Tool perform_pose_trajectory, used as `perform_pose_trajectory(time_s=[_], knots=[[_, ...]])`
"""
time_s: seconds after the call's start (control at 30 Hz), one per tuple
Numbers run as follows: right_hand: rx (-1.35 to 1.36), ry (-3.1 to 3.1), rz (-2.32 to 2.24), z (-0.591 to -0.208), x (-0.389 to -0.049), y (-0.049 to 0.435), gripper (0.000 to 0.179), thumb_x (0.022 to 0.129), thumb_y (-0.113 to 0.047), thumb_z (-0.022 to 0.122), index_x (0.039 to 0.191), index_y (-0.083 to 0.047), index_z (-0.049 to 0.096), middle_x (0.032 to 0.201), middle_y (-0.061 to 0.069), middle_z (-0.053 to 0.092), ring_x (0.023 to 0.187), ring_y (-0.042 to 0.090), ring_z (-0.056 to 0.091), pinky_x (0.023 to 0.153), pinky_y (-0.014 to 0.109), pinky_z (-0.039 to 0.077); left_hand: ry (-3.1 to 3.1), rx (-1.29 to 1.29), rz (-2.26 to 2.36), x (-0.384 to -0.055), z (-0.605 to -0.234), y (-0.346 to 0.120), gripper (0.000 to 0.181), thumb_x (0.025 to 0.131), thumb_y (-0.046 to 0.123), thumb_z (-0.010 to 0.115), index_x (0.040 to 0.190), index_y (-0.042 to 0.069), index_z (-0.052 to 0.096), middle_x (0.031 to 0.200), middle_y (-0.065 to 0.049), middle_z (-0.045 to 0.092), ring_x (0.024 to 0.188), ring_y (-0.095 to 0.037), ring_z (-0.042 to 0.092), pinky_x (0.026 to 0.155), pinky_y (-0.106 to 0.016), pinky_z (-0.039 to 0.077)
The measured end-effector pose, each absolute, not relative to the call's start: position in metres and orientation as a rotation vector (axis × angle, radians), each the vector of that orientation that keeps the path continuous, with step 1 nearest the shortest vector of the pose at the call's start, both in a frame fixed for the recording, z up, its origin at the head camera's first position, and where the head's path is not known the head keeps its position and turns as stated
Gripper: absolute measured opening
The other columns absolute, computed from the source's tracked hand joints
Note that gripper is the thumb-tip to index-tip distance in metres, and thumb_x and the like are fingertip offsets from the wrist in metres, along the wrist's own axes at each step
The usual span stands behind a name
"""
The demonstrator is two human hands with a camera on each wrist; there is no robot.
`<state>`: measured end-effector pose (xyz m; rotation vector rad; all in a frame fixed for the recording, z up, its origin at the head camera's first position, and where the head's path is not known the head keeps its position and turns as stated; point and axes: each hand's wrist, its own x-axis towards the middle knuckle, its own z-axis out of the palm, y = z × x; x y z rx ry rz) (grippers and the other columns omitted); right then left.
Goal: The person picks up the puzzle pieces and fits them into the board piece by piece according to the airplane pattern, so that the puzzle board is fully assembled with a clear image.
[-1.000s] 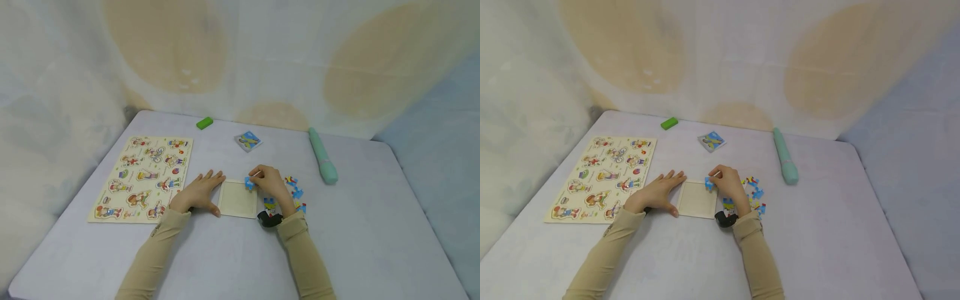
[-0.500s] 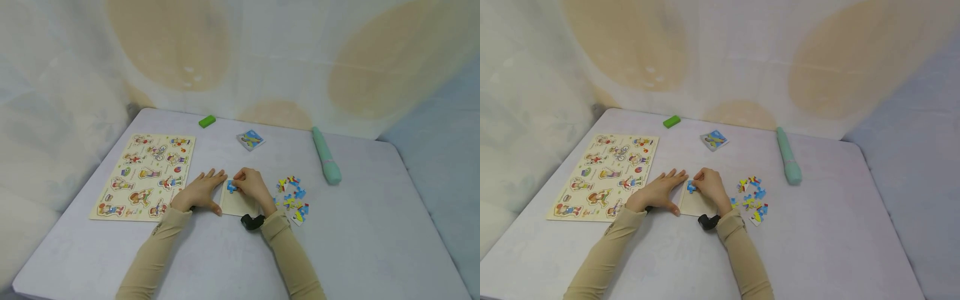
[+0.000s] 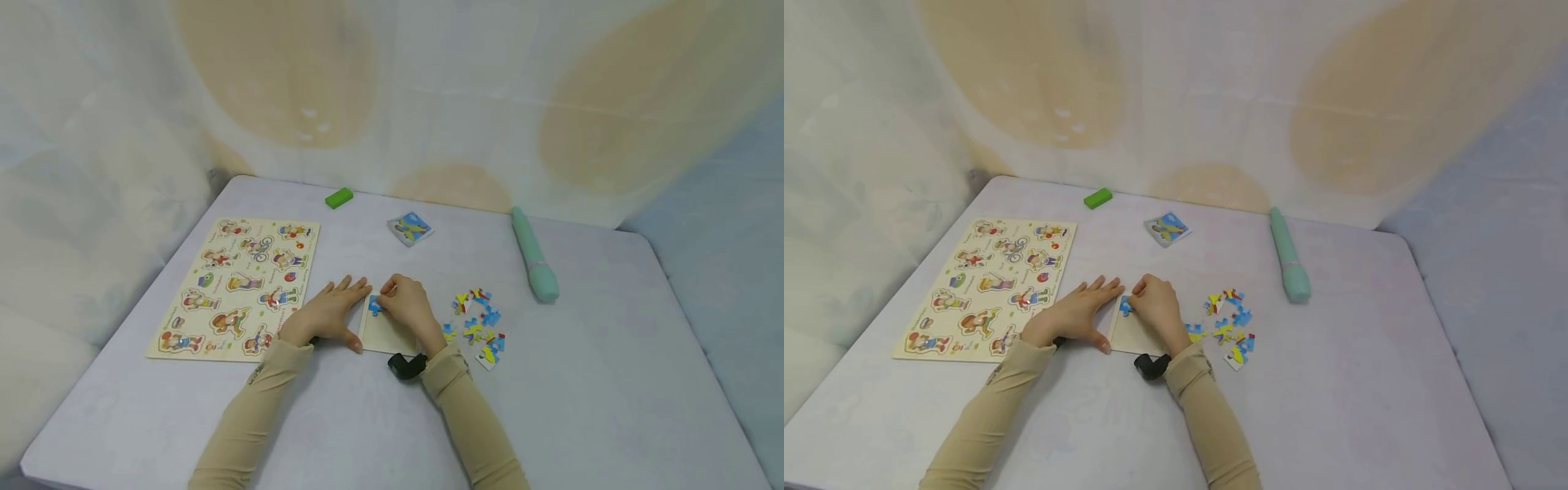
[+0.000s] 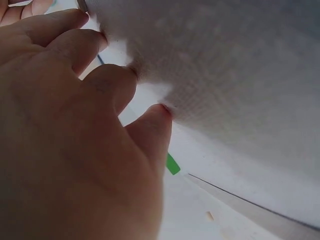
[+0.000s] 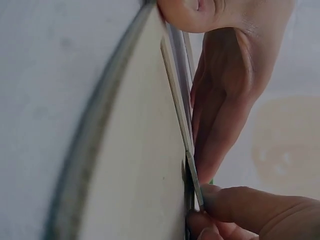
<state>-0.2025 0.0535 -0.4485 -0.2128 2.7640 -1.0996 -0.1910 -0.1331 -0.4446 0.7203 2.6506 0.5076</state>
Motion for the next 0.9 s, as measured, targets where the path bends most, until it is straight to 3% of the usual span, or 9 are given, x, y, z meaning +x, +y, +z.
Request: perform_pose_trajectory(time_s=[0.2,0.57,0.9], knots=[[-0.195,2.813,-1.062,-0.453,-0.201,0.052,0.019,0.085,-0.021,0.073,0.095,-0.007,0.066,0.090,0.010,0.073,0.078,0.020,0.067,0.066,0.029,0.051,2.640,0.709,0.509,-0.188,-0.444,-0.131,0.117,0.060,0.047,0.088,0.152,0.007,0.029,0.162,-0.012,0.018,0.151,-0.038,0.007,0.121,-0.059,0.008],[-0.229,2.694,-1.344,-0.448,-0.210,0.078,0.019,0.094,-0.022,0.063,0.105,-0.008,0.068,0.084,0.008,0.069,0.065,0.012,0.059,0.057,0.020,0.046,2.654,0.730,0.503,-0.187,-0.445,-0.128,0.119,0.061,0.048,0.088,0.153,0.005,0.026,0.162,-0.013,0.018,0.151,-0.036,0.011,0.121,-0.058,0.011],[-0.036,2.730,-1.494,-0.437,-0.215,0.149,0.024,0.096,-0.020,0.060,0.114,-0.005,0.065,0.102,0.016,0.068,0.082,0.026,0.068,0.064,0.023,0.051,2.644,0.719,0.498,-0.188,-0.445,-0.127,0.120,0.060,0.047,0.089,0.153,0.004,0.026,0.162,-0.012,0.017,0.151,-0.035,0.010,0.121,-0.058,0.010]])
